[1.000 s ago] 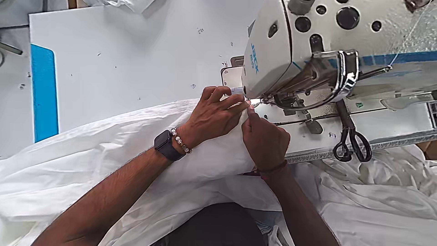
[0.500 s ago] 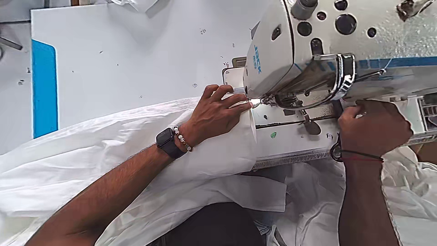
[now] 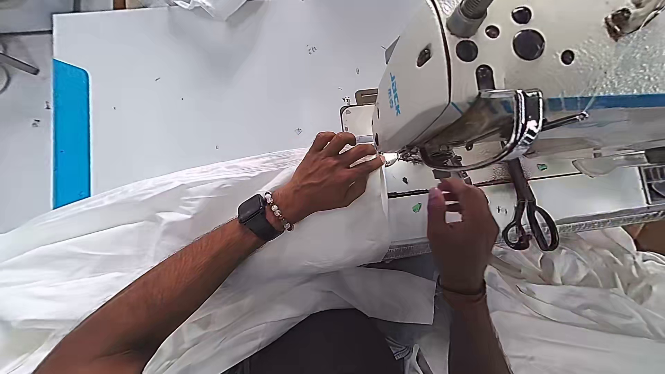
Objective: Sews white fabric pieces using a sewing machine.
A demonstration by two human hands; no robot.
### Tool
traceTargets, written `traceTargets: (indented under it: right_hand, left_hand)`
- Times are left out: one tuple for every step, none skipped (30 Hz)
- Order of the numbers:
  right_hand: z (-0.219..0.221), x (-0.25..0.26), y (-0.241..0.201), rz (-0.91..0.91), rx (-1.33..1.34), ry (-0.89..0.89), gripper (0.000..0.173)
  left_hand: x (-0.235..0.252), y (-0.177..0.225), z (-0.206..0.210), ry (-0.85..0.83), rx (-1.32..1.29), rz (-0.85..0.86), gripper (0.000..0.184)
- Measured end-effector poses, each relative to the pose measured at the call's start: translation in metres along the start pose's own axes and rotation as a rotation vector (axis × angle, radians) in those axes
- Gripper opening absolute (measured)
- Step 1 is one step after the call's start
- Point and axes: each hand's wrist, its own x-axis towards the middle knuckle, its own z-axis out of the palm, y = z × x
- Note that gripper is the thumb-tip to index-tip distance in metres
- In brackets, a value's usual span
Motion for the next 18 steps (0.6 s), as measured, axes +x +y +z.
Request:
traceTargets:
  right_hand:
    - [0.013,-0.006,-0.015,-0.005,0.015,-0.044,0.035]
    - [0.027,-0.010,-0.028,-0.013,-0.007,-0.061,0.034]
    - [0.039,-0.014,-0.039,-0.020,-0.062,-0.065,0.036]
    - [0.049,-0.017,-0.048,-0.023,-0.137,-0.055,0.036]
    - [0.058,-0.019,-0.055,-0.032,-0.204,-0.025,0.035]
    - [0.063,-0.020,-0.059,-0.045,-0.247,0.002,0.033]
    - [0.065,-0.022,-0.061,-0.056,-0.271,0.019,0.033]
    - [0.066,-0.021,-0.061,-0.072,-0.279,0.028,0.033]
    - [0.066,-0.021,-0.060,-0.087,-0.279,0.026,0.034]
    - [0.065,-0.020,-0.059,-0.097,-0.280,0.019,0.034]
    - [0.066,-0.017,-0.058,-0.106,-0.284,0.017,0.035]
    - [0.066,-0.013,-0.058,-0.112,-0.290,0.015,0.035]
    - [0.066,-0.010,-0.057,-0.112,-0.282,0.006,0.035]
    - [0.064,-0.007,-0.056,-0.108,-0.258,-0.015,0.035]
    - [0.060,-0.002,-0.054,-0.098,-0.216,-0.059,0.035]
    - [0.053,0.002,-0.052,-0.078,-0.153,-0.125,0.035]
    - [0.044,0.006,-0.048,-0.054,-0.086,-0.198,0.034]
    - [0.035,0.010,-0.043,-0.032,-0.022,-0.252,0.033]
  left_hand:
    - [0.000,-0.002,0.002,-0.003,0.009,0.001,0.039]
    - [0.000,-0.004,0.004,-0.001,0.018,0.007,0.039]
    - [-0.001,-0.004,0.005,0.003,0.023,0.011,0.039]
    - [-0.002,-0.003,0.004,0.012,0.021,0.008,0.036]
    - [-0.002,-0.002,0.004,0.017,0.018,-0.005,0.035]
    - [-0.002,-0.001,0.003,0.013,0.017,-0.019,0.035]
    - [-0.002,-0.002,0.003,0.016,0.015,-0.029,0.036]
    - [0.000,-0.004,0.003,0.022,0.020,-0.034,0.037]
    - [0.001,-0.005,0.003,0.024,0.023,-0.041,0.037]
    - [0.001,-0.007,0.004,0.027,0.024,-0.044,0.036]
    - [0.004,-0.010,0.003,0.028,0.032,-0.045,0.036]
    - [0.006,-0.013,0.002,0.028,0.041,-0.042,0.035]
    - [0.008,-0.013,0.001,0.022,0.050,-0.042,0.034]
    - [0.009,-0.010,0.000,0.011,0.067,-0.054,0.034]
    - [0.009,-0.004,-0.001,-0.009,0.095,-0.077,0.034]
    - [0.008,0.006,-0.003,-0.037,0.103,-0.101,0.034]
    - [0.006,0.016,-0.004,-0.059,0.077,-0.122,0.036]
    - [0.003,0.022,-0.003,-0.057,0.019,-0.139,0.038]
